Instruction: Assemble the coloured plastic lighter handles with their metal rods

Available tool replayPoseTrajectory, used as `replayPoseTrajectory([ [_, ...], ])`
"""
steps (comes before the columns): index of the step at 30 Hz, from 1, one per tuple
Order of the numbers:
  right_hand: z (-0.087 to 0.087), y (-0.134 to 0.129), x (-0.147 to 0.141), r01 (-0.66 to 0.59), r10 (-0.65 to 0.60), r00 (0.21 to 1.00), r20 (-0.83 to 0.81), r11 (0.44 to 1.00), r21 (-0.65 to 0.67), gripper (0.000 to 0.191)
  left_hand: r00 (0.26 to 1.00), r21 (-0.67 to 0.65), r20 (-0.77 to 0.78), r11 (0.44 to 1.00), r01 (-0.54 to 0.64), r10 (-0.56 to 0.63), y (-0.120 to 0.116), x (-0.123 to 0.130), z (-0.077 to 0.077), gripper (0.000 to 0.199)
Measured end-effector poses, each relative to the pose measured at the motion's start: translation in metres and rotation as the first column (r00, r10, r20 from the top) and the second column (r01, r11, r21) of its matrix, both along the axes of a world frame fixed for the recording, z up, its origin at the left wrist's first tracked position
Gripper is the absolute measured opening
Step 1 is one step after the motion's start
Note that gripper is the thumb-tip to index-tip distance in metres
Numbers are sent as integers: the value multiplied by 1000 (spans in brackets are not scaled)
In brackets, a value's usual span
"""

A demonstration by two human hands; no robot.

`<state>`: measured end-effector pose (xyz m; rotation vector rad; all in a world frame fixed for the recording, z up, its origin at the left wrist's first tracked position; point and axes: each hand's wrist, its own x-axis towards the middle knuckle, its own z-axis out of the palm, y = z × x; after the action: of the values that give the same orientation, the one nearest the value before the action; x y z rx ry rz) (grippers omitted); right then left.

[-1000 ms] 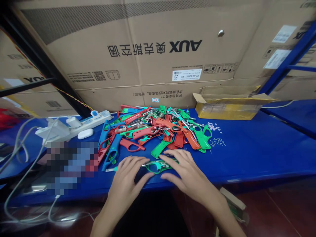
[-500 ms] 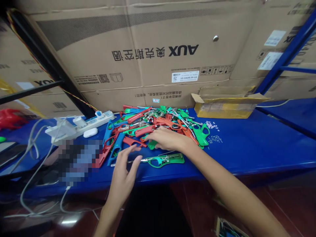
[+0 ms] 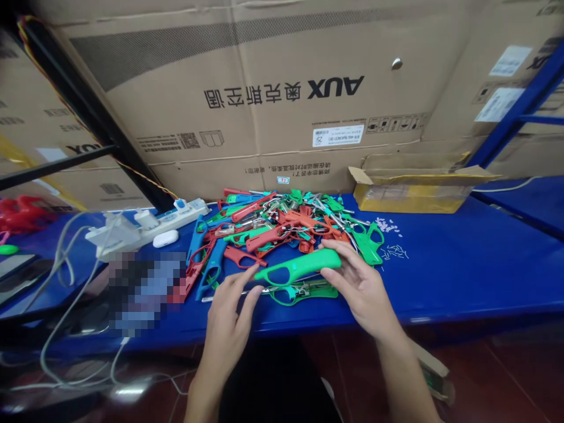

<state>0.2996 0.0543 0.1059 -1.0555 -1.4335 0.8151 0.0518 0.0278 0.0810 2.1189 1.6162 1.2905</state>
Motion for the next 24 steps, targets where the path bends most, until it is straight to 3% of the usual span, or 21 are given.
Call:
replayPoseTrajectory([
  [5, -20, -4, 15, 24, -13, 994, 108, 995, -101, 37, 999, 110, -37, 993, 43, -39, 1, -2, -3, 25],
  [11, -27, -7, 18, 26, -52, 928, 368, 997, 75, 23, 987, 138, -155, 989, 57, -35, 4, -3, -3, 23],
  [15, -26, -12, 19, -14, -36, 862, 506, 995, 94, 22, 972, 159, -235, 986, 41, -3, 8, -6, -6, 25],
  [24, -30, -21, 24, -31, -92, 816, 571, 979, 202, 19, 951, 77, -297, 991, 107, -80, 9, -12, -5, 21],
])
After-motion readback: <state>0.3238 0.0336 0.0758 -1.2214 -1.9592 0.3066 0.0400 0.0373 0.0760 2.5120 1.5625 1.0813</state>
